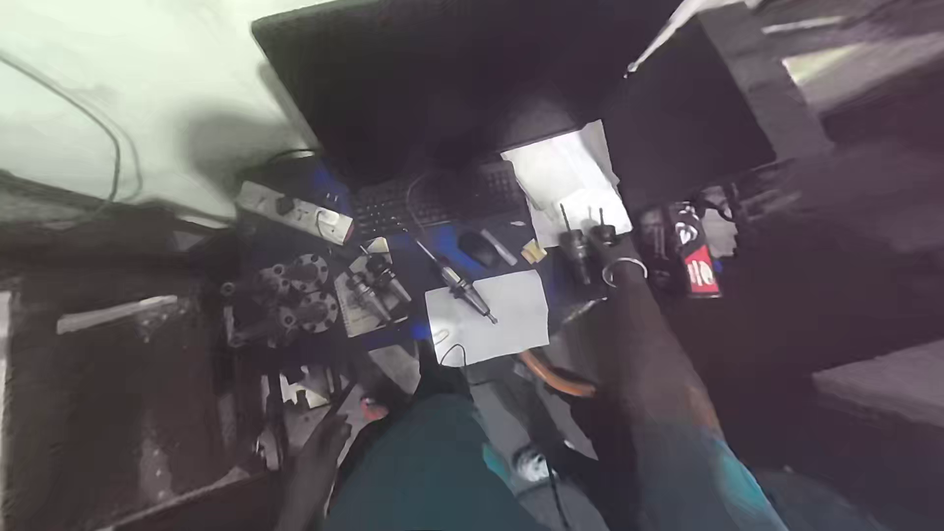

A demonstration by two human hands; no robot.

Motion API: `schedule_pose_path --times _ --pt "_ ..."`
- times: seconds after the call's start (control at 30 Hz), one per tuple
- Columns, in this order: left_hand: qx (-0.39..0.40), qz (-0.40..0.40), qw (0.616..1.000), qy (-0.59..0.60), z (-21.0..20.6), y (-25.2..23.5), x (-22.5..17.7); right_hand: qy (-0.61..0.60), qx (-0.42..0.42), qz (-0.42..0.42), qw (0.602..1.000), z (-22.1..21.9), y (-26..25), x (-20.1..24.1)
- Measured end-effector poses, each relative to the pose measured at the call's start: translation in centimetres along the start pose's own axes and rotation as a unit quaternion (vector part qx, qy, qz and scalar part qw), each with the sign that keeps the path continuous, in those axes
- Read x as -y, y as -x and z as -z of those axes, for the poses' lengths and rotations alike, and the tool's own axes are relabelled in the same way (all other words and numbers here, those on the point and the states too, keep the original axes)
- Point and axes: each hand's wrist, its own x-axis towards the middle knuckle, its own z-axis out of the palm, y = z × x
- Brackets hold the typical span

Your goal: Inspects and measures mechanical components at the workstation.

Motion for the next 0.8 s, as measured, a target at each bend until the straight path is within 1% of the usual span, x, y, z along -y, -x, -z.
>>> schedule_pose_path --times 0.1,0.17,0.3,0.4,0.47,0.53,0.6,0.63,0.7,0.73,0.77,0.8 --pt "-0.012 -0.043 0.999 0.004 0.2 0.1 -1.0 0.025 -0.004 -0.023 0.999 -0.5 -1.0 0.0" --pt "-0.013 -0.064 0.998 0.005 0.6 -0.2 -1.2 0.029 -0.009 -0.034 0.999 -0.4 -0.5 0.5" --pt "-0.001 -0.061 0.998 0.012 1.4 -0.5 -2.0 -0.002 -0.011 -0.041 0.999 0.3 1.3 1.8" --pt "0.004 -0.050 0.999 0.019 2.1 -0.4 -1.4 0.005 -0.025 -0.032 0.999 1.0 1.6 1.4" --pt "0.005 -0.064 0.998 0.000 2.6 0.1 -1.0 0.007 -0.036 -0.034 0.999 2.4 3.3 2.2" --pt "0.006 -0.055 0.998 0.003 2.8 0.9 -1.0 -0.036 -0.056 -0.020 0.998 3.8 5.0 2.4" --pt "-0.006 -0.031 0.999 0.017 2.6 1.6 -0.9 -0.142 -0.068 0.022 0.987 4.8 5.9 1.6" --pt "-0.009 -0.028 0.999 0.026 2.5 1.6 -0.8 -0.195 -0.064 0.041 0.978 5.3 7.1 1.6" --pt "0.002 -0.047 0.998 0.036 2.4 1.3 -0.4 -0.301 -0.042 0.088 0.949 5.9 11.1 2.0" --pt "0.011 -0.061 0.997 0.036 2.4 1.2 -0.4 -0.376 -0.019 0.120 0.918 5.4 13.1 2.0" --pt "0.011 -0.071 0.997 0.039 2.2 1.1 -0.9 -0.470 0.035 0.157 0.868 4.6 15.1 1.9" --pt "0.018 -0.086 0.995 0.048 2.1 1.1 -1.4 -0.550 0.110 0.179 0.808 3.6 17.2 2.0"
